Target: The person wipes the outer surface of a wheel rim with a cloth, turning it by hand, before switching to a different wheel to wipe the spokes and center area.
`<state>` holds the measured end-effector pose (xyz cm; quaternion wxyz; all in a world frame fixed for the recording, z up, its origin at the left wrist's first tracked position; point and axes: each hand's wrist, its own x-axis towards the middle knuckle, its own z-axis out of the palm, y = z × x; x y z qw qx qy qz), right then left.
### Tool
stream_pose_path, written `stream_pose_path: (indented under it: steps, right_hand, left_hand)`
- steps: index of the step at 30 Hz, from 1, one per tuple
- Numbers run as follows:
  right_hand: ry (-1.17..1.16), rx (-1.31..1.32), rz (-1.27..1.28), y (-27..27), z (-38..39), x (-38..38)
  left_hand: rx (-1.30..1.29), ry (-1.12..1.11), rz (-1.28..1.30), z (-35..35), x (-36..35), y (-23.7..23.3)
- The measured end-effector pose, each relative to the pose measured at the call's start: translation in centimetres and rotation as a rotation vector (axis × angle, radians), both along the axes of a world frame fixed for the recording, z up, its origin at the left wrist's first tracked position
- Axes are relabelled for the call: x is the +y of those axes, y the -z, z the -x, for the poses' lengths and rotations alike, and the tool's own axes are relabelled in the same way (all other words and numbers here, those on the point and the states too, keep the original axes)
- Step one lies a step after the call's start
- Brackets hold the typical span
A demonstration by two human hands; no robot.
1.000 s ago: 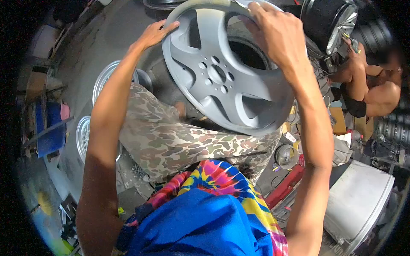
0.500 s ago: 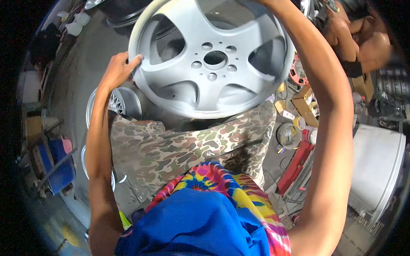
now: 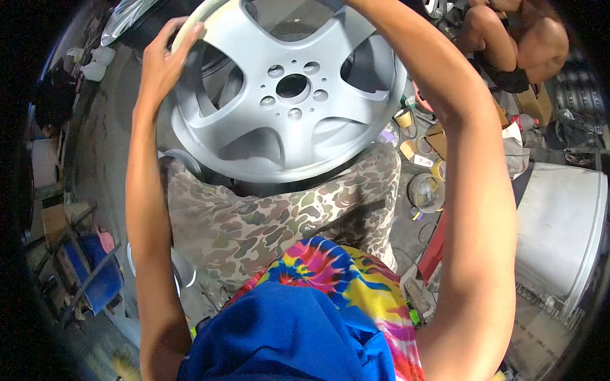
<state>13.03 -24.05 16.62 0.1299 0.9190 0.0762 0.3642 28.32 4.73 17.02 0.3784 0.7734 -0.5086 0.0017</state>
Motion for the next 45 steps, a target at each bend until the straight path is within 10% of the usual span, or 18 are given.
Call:
stream_pose_path:
  steps: [9,15,17,21,37,45]
  right_hand:
    - [-0.067,-0.248,-0.203,-0.8,-0.8,0.9]
    - [0.263,-0.534,-0.414,2.6,2.1,-0.5]
    - [0.409,-0.322,-0.791,1.7,5.9,1.7]
    - [0.592,-0.278,-0.758,6.0,4.6,-1.0]
    - [0.225,-0.385,-0.693,8.1,-0.1,-3.9]
    - [0.157,-0.520,-0.673,9.8,6.4,-3.8]
  left_hand:
    - [0.372,0.199,-0.122,-4.1,-0.9,0.7]
    - [0.549,0.059,-0.061,-3.9,1.4,0.9]
    - [0.469,0.024,-0.043,-4.2,1.6,1.4]
    - [0.374,-0.010,-0.132,-6.5,0.9,2.9]
    - [0.280,-0.311,-0.026,1.0,4.0,3.8]
    - [0.221,-0.007,0.079,5.9,3.3,1.7]
